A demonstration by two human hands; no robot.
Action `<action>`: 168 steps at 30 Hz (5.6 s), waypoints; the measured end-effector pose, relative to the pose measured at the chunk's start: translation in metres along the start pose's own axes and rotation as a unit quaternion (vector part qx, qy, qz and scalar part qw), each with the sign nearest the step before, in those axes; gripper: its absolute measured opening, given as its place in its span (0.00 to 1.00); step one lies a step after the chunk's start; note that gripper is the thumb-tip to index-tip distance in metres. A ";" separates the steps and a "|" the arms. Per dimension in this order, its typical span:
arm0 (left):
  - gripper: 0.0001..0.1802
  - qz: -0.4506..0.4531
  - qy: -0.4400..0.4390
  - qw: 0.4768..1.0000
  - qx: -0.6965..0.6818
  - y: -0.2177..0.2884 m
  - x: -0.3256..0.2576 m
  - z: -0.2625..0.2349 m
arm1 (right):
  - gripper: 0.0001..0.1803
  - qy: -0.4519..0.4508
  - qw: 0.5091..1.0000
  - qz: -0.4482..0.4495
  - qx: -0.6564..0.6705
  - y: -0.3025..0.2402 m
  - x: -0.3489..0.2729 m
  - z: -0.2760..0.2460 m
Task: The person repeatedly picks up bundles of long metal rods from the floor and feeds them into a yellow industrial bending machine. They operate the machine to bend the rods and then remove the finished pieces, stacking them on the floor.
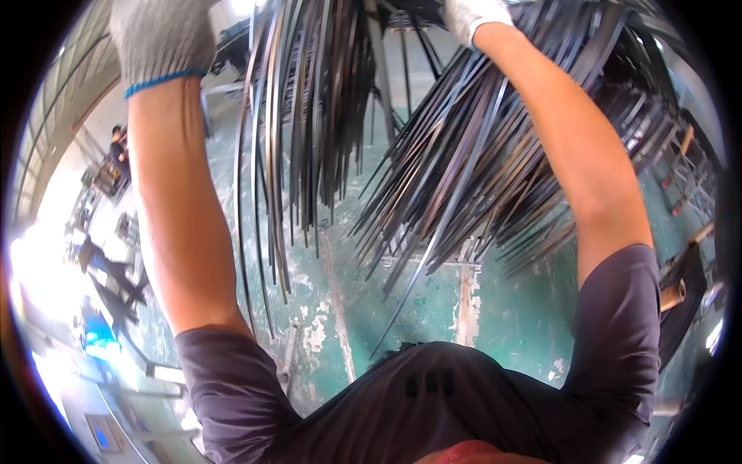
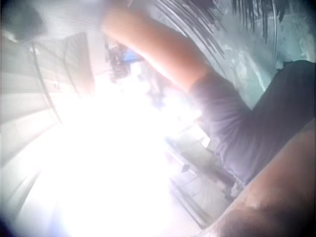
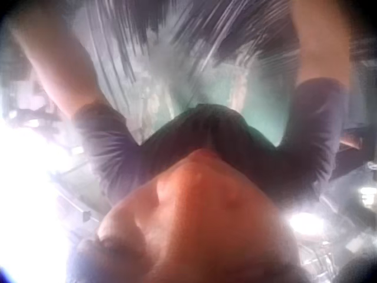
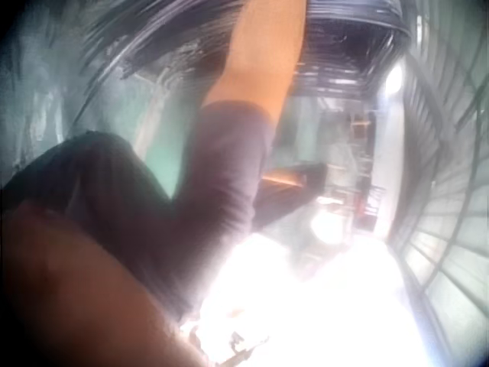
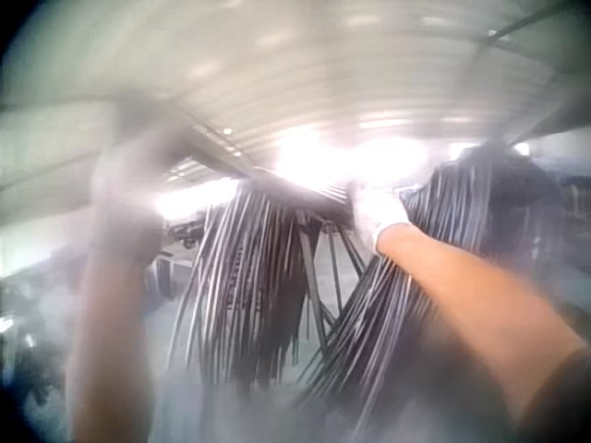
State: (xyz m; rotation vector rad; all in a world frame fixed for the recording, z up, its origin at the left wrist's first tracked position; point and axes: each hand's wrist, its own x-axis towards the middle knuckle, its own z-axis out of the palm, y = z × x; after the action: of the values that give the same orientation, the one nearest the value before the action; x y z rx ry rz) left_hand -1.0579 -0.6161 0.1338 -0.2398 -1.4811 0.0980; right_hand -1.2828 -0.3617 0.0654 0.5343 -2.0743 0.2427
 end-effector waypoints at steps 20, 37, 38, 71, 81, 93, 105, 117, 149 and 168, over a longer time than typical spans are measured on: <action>0.15 0.050 0.061 0.963 -0.258 0.135 -0.135 0.014 | 0.22 -0.196 0.833 0.517 0.018 0.038 -0.692 -0.128; 0.08 -0.426 -0.646 0.086 -0.627 0.726 -0.343 -0.055 | 0.27 -0.122 0.527 0.835 -0.101 0.165 -0.993 -0.357; 0.08 -0.404 -0.646 0.083 -0.642 0.749 -0.336 -0.060 | 0.28 -0.128 0.513 0.844 -0.093 0.176 -0.994 -0.364; 0.08 -0.386 -0.789 0.046 -0.476 1.168 -0.360 0.158 | 0.38 -0.162 0.286 0.921 -0.209 0.704 -1.057 -0.247; 0.10 -0.314 -0.831 -0.008 -0.459 1.227 -0.334 0.101 | 0.22 -0.212 0.326 0.916 -0.100 0.721 -1.055 -0.283; 0.10 -0.325 -0.822 0.014 -0.467 1.257 -0.323 0.079 | 0.18 -0.215 0.297 0.930 0.007 0.737 -1.055 -0.306; 0.11 -0.319 -0.836 0.002 -0.446 1.289 -0.327 0.046 | 0.26 0.152 0.295 0.895 0.297 0.695 -1.123 -0.390; 0.10 -0.210 -0.855 -0.057 -0.471 1.327 -0.328 0.018 | 0.45 -0.074 0.278 0.951 0.115 0.668 -1.014 -0.480; 0.06 -0.083 -0.728 -0.515 -0.445 1.235 -0.186 -0.259 | 0.16 0.901 -0.033 0.183 -0.393 -0.171 -0.911 -0.341; 0.13 0.204 -0.593 -0.641 -0.442 1.249 -0.154 -0.658 | 0.10 0.877 0.048 -0.007 -0.477 -0.284 -0.923 -0.673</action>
State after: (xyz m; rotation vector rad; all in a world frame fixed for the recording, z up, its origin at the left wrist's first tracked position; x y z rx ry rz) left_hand -0.3176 0.5001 -0.3366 0.7460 -0.0014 0.2313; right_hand -0.2184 -0.1060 -0.3674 -0.6205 0.6875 -0.4424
